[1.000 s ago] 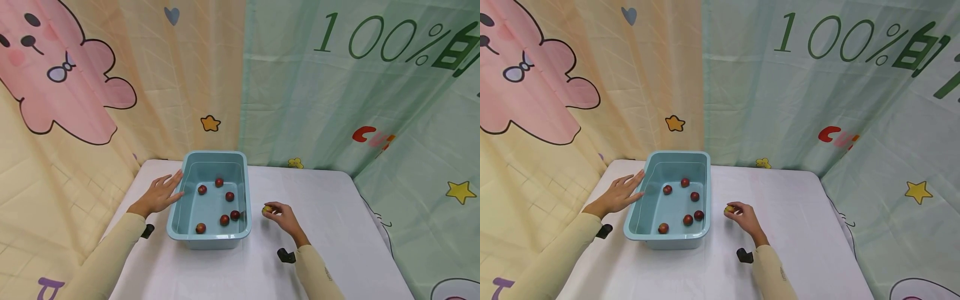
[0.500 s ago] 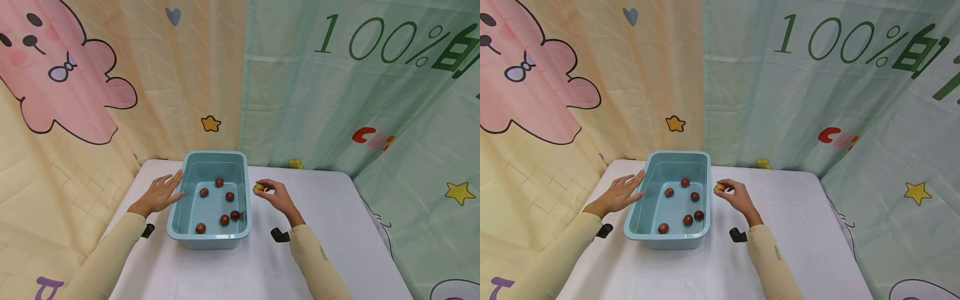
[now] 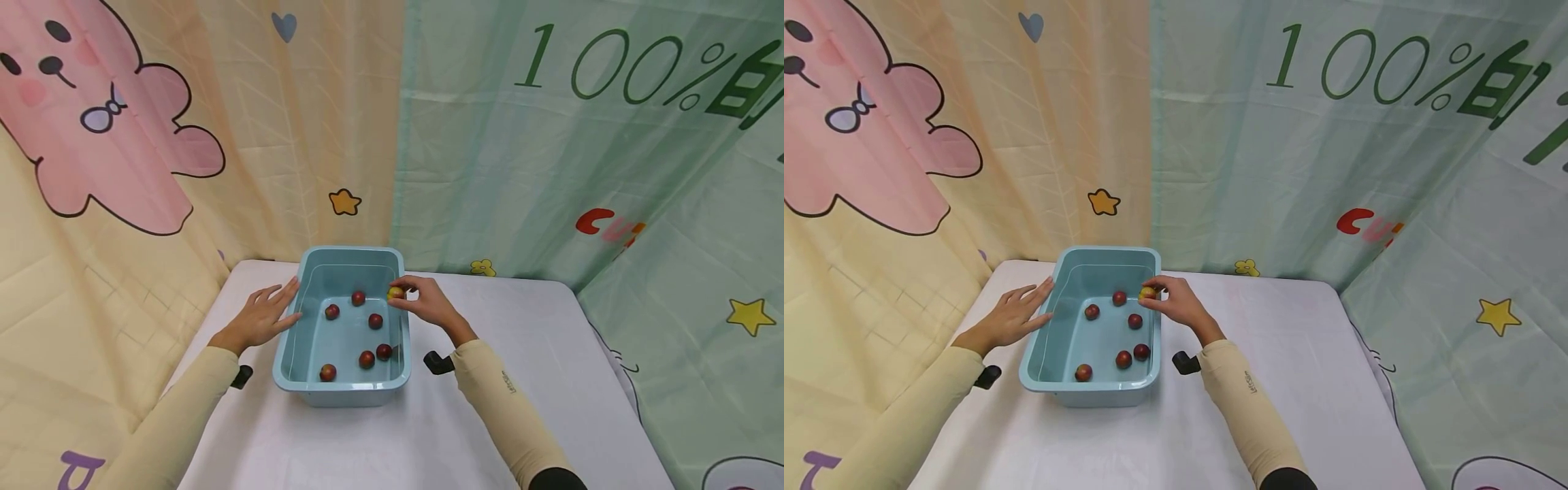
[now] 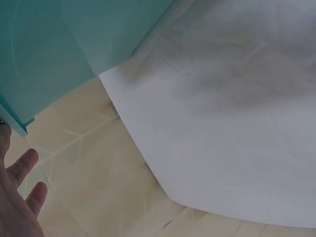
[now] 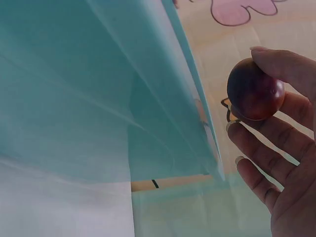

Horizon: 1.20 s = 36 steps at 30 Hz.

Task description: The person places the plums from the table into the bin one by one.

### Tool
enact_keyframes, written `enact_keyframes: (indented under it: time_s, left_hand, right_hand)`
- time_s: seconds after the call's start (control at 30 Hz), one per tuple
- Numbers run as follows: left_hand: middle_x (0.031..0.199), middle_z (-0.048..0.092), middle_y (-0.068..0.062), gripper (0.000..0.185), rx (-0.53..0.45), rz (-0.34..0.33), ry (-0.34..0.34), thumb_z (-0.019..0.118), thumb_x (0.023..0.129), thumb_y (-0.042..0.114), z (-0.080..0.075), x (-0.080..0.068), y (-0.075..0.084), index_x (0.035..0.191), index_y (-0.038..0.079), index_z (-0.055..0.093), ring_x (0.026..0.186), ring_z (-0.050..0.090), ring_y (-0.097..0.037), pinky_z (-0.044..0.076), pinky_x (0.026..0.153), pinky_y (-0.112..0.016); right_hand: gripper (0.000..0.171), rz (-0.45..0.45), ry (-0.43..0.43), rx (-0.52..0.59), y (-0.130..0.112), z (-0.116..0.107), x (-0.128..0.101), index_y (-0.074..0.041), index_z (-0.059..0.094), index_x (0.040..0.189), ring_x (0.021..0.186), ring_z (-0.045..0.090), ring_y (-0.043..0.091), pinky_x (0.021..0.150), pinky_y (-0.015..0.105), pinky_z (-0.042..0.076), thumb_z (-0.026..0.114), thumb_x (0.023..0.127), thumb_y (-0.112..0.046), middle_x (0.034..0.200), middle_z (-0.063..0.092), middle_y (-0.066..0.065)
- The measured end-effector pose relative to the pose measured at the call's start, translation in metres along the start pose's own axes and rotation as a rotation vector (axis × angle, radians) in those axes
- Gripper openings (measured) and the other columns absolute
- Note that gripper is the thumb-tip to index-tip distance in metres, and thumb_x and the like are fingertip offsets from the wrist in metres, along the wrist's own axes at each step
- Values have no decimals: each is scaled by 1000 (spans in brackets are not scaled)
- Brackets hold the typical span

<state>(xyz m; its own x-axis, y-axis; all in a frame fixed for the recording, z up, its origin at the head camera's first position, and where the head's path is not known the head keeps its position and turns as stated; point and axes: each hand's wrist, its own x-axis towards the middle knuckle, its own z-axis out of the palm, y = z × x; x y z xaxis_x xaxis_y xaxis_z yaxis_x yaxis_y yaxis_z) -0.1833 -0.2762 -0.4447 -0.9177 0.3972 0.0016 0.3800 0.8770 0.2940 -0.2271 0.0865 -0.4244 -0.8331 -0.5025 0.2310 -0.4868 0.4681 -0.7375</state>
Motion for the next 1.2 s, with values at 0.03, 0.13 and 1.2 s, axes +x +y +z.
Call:
enact_keyframes:
  time_s: [0.03,0.13,1.2]
  left_hand:
    - [159,17,-17,74,-2,-1,-2,44,98,43,0,0,0,153,3,15,141,19,-44,8,111,-63]
    - [159,16,-16,76,-5,0,-4,42,98,48,1,0,2,154,3,15,141,18,-43,9,111,-62]
    - [158,19,-18,72,60,-15,41,42,99,45,0,-5,3,152,1,21,140,21,-43,10,110,-62]
  right_hand:
    - [34,-6,-14,-5,-2,1,2,-5,67,116,92,61,17,86,42,50,72,87,-23,101,69,3]
    - [35,-7,-51,-9,-6,3,6,-4,67,116,92,61,19,86,44,50,72,87,-22,101,68,4]
    - [61,156,13,-225,18,-19,-26,-12,52,139,140,30,37,110,63,17,68,88,-41,151,37,15]
